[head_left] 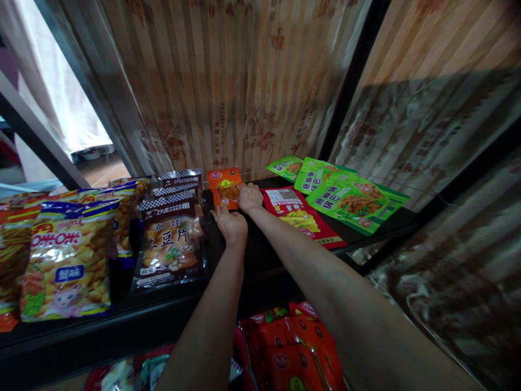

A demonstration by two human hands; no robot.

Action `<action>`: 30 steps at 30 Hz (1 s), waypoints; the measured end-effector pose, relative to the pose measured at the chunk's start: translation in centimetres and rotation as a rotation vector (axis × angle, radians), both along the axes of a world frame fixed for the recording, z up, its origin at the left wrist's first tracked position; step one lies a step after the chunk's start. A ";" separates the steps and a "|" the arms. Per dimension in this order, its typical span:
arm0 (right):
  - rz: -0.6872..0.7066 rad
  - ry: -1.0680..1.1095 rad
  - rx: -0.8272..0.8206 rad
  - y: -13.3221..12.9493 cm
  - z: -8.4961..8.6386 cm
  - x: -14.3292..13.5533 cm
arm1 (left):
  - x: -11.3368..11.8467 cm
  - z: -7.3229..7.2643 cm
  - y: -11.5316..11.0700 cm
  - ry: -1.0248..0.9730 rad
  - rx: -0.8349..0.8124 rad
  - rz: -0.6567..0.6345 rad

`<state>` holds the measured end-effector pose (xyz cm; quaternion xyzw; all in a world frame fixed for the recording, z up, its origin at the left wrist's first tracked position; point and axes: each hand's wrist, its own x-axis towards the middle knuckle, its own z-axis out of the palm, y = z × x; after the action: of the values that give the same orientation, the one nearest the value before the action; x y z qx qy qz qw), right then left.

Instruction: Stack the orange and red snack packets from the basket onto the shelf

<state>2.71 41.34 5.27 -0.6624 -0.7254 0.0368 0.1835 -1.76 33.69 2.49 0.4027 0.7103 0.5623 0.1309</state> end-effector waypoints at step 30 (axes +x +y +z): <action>0.111 -0.062 -0.038 0.2 0.1 0.9 | 1.0 1.3 -1.1 0.305 -0.137 -0.070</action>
<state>3.58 41.51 5.37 -0.6253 -0.7655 0.0401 0.1461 -0.77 32.58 3.78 0.4979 0.7441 0.4402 0.0683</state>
